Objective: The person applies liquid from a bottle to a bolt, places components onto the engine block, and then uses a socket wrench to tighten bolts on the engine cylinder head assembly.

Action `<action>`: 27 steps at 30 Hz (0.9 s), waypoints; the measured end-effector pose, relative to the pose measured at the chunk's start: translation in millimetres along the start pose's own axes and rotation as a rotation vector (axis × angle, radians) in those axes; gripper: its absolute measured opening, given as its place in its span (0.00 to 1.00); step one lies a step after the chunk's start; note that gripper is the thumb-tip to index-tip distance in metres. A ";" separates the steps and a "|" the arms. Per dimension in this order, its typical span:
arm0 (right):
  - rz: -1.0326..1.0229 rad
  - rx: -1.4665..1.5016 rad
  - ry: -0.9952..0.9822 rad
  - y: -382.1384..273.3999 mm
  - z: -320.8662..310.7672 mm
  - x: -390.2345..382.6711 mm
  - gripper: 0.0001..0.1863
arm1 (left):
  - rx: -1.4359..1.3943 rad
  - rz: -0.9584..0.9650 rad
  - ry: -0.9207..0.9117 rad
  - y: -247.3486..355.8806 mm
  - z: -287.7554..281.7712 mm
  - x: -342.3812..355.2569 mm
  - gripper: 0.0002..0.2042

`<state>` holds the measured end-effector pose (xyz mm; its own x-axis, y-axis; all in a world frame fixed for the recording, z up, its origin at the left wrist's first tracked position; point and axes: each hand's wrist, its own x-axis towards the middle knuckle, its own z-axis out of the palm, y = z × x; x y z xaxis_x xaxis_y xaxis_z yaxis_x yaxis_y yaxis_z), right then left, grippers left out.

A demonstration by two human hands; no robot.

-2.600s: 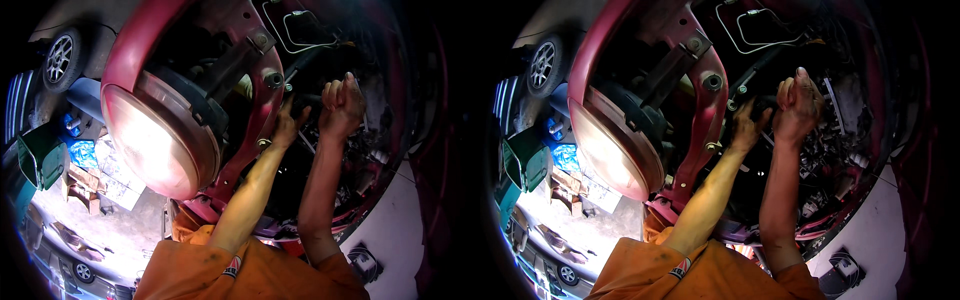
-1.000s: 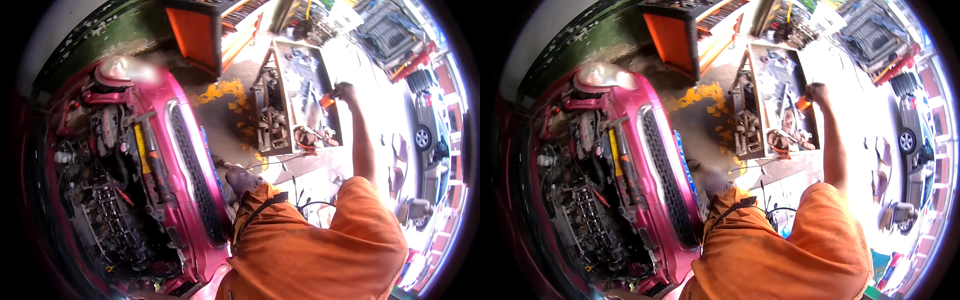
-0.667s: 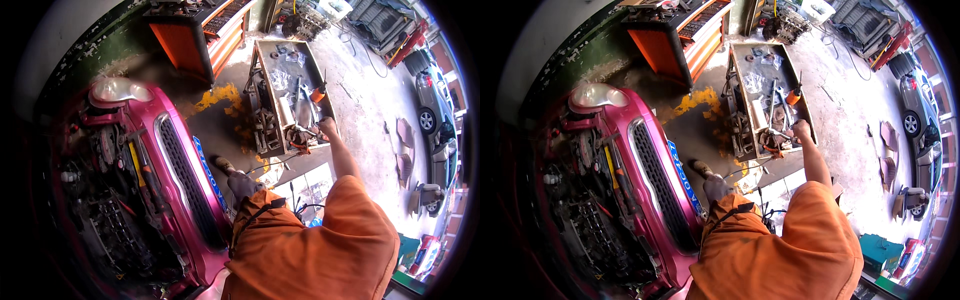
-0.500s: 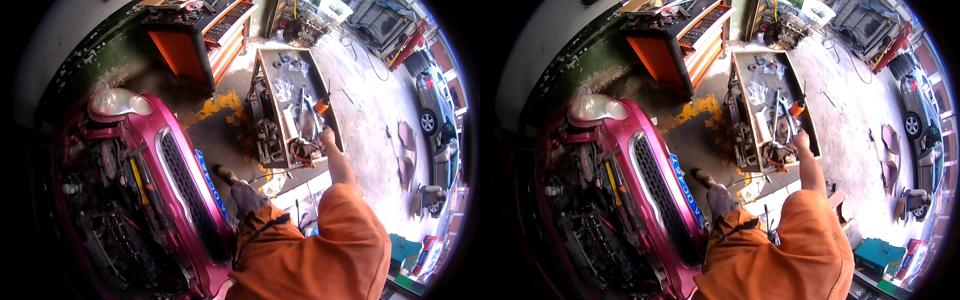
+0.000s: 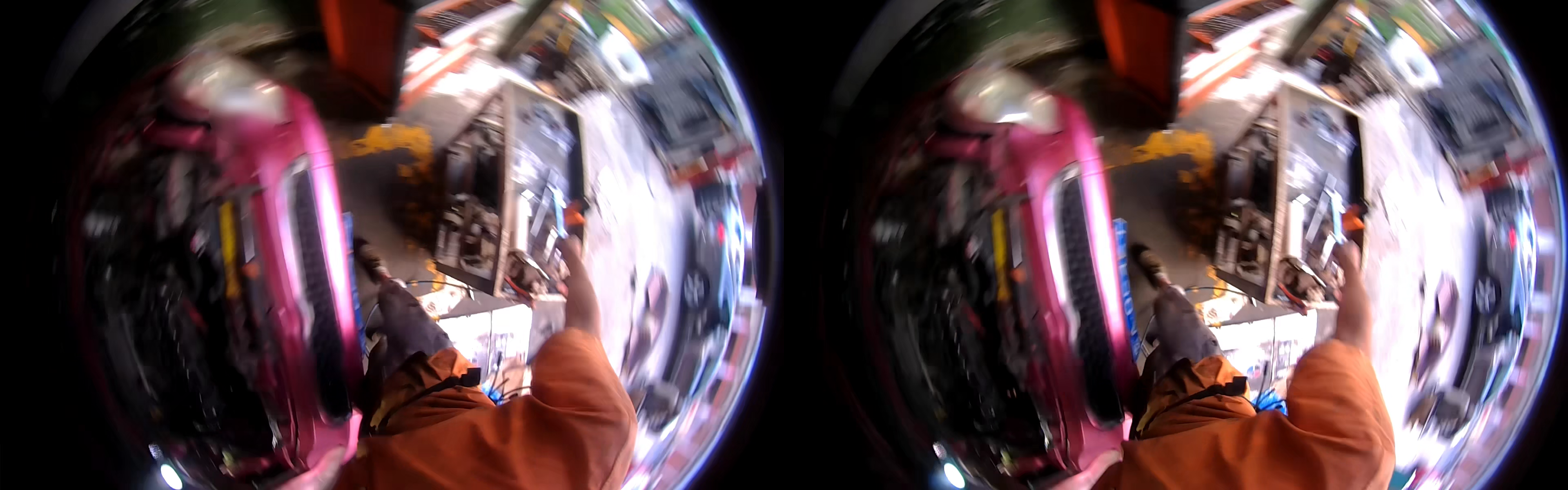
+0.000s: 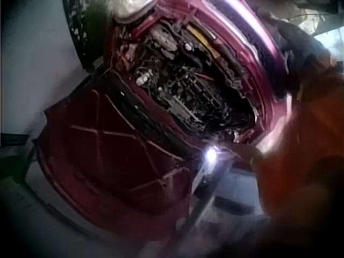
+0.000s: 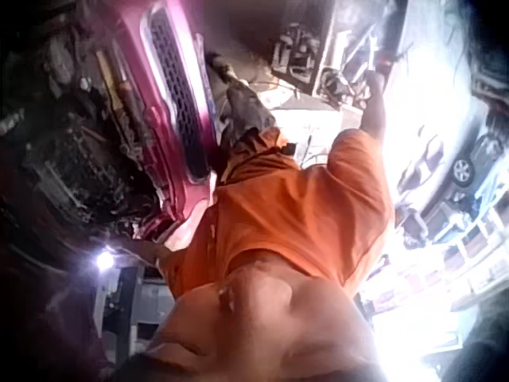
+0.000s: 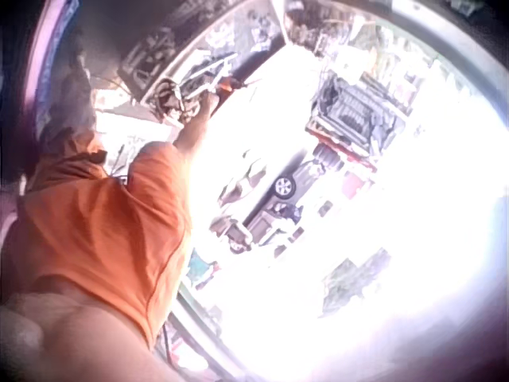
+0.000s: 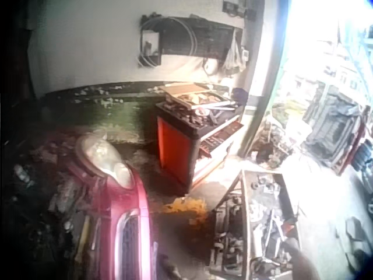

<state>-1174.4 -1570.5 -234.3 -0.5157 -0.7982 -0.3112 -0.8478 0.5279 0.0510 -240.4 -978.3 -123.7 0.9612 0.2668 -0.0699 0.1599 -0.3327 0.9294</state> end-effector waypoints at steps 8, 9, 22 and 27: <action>-0.632 0.967 -0.016 -134.2 -79.8 -153.3 0.17 | 1.180 0.221 0.091 0.8 -99.4 93.2 0.23; -0.763 1.035 -0.046 -153.9 -108.7 -183.2 0.17 | 0.899 0.194 0.111 -18.5 -94.1 92.3 0.18; -2.149 0.237 -0.394 -518.4 -55.5 -634.6 0.19 | -0.027 0.217 0.142 1.1 -72.2 47.9 0.14; -2.351 0.084 -0.336 -570.2 -7.4 -705.4 0.16 | -0.059 0.133 0.145 2.1 -74.8 45.1 0.12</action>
<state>-328.1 -1310.6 -36.8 0.9637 0.2188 0.1529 0.2664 -0.8256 -0.4974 -213.6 -899.3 -97.8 0.9298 0.3531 0.1040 0.0159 -0.3209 0.9470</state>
